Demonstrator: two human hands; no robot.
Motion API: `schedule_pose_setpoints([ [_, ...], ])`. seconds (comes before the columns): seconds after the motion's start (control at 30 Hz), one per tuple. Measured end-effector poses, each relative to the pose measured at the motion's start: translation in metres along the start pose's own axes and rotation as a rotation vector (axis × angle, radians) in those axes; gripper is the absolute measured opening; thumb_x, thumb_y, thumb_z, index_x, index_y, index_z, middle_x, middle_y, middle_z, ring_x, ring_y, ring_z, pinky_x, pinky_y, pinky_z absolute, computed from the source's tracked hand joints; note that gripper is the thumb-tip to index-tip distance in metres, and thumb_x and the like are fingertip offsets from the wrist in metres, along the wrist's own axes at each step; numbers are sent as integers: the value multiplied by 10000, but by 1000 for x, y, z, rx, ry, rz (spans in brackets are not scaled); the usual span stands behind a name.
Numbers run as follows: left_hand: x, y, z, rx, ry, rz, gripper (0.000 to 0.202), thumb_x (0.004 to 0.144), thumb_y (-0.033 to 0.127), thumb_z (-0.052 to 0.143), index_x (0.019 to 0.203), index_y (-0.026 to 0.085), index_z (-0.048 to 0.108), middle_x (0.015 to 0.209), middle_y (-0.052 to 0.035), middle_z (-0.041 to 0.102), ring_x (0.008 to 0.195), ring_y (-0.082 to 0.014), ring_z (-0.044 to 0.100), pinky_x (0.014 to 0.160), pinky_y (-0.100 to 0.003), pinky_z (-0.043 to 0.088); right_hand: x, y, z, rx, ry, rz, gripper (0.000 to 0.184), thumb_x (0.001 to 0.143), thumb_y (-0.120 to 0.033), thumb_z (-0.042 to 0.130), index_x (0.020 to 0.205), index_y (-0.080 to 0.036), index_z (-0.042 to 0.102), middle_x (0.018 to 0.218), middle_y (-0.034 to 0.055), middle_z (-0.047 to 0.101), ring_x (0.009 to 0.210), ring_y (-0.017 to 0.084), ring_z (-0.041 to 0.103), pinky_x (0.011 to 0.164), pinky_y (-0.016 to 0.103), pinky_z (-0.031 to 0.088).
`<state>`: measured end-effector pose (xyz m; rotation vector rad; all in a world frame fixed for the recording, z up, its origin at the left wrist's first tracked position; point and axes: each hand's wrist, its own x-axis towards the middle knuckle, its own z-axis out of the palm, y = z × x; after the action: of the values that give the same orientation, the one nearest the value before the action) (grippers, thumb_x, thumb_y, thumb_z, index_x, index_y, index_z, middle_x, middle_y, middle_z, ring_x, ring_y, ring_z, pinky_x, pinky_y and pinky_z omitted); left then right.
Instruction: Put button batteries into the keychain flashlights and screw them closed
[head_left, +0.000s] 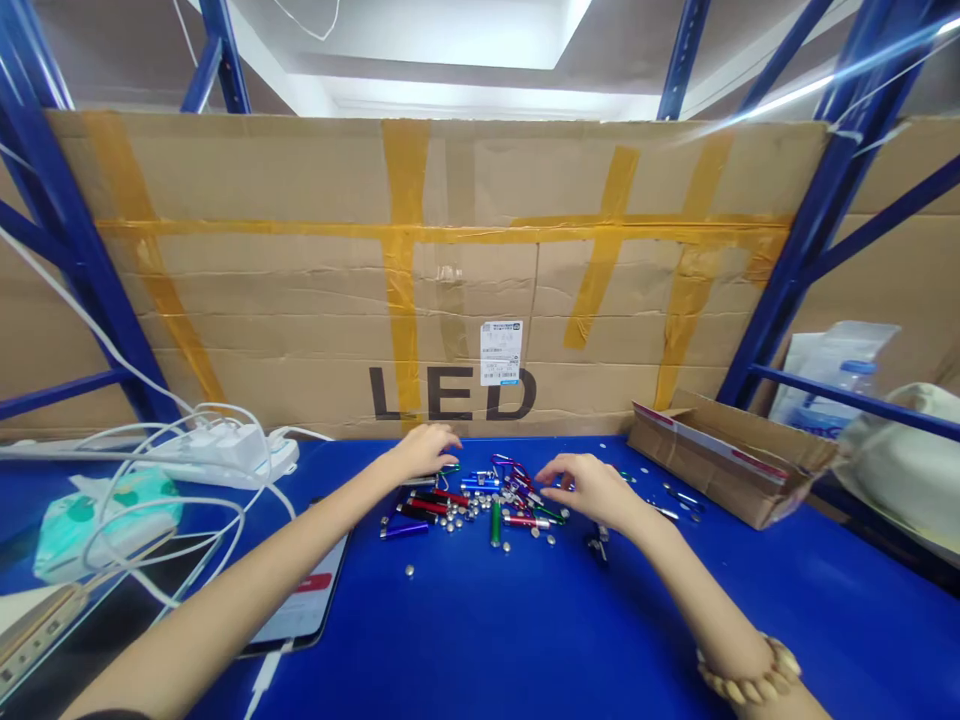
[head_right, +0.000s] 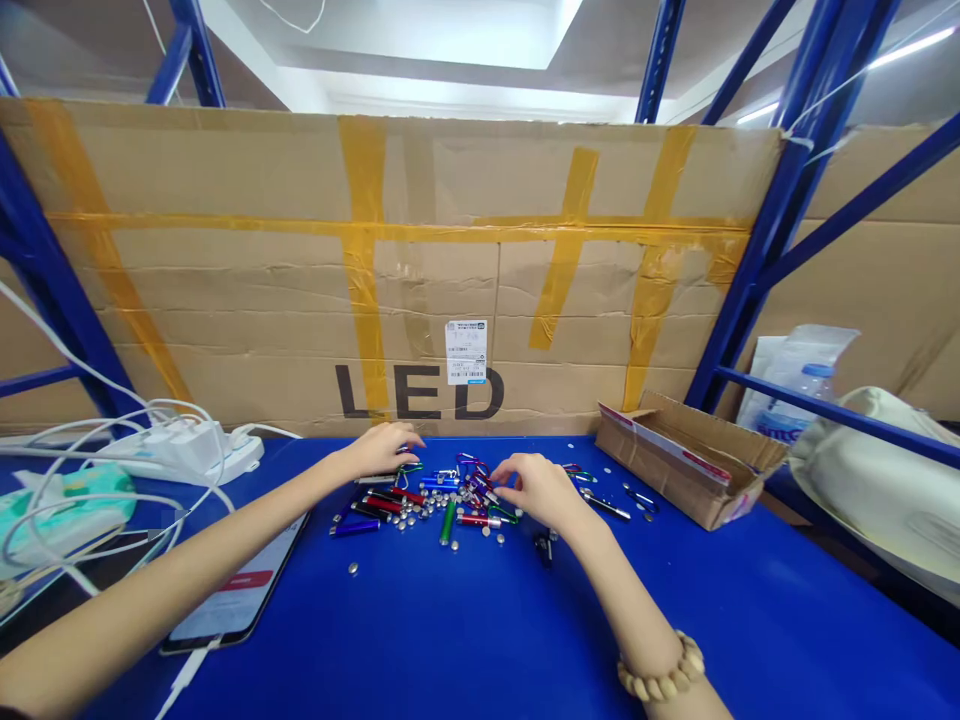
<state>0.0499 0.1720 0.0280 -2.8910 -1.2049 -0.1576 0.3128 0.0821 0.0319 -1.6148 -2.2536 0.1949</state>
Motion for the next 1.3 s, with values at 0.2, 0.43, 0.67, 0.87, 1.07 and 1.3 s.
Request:
schedule_pose_setpoints([
  [0.2, -9, 68, 7, 62, -57, 325, 351, 735, -4, 588, 1004, 220, 612, 975, -32, 616, 956, -195, 573, 775, -283, 415, 0, 4, 17, 51, -249, -81, 177, 644, -274, 687, 807, -213, 721, 781, 4, 696, 643, 141, 602, 546, 206, 421],
  [0.43, -17, 74, 9, 138, 8, 381, 62, 749, 88, 621, 777, 143, 620, 935, -100, 621, 901, -238, 579, 725, -302, 408, 2, 4, 21, 2, -211, -84, 124, 684, -242, 642, 776, -205, 717, 843, 28, 677, 726, 167, 595, 628, 238, 413],
  [0.67, -36, 73, -4, 18, 157, 273, 94, 786, 197, 571, 865, 150, 592, 805, -55, 655, 782, -214, 613, 726, -313, 442, 1, -4, 12, 16, -172, -103, 190, 682, -235, 683, 864, -185, 705, 884, 63, 662, 769, 199, 597, 654, 274, 418],
  [0.87, -77, 75, -10, -193, 262, 96, 248, 840, 215, 473, 1084, 188, 507, 901, -29, 675, 750, -149, 637, 630, -226, 479, -3, -25, 24, 143, -302, -271, 270, 662, -324, 733, 905, -210, 715, 763, 12, 666, 660, 137, 598, 564, 209, 414],
  [1.07, -109, 68, -7, -546, 169, 36, 139, 804, 196, 548, 924, 187, 618, 900, -15, 695, 721, -125, 628, 654, -203, 484, -3, -27, 41, 212, -312, -321, 140, 728, -268, 685, 838, -193, 729, 848, 44, 691, 785, 165, 620, 679, 233, 439],
  [1.3, -125, 47, -17, -815, 29, -89, 143, 782, 250, 600, 847, 147, 673, 855, -49, 723, 722, -154, 657, 657, -222, 498, 1, -27, 45, 249, -335, -199, 79, 731, -182, 658, 785, -133, 687, 751, 54, 692, 642, 140, 609, 605, 226, 461],
])
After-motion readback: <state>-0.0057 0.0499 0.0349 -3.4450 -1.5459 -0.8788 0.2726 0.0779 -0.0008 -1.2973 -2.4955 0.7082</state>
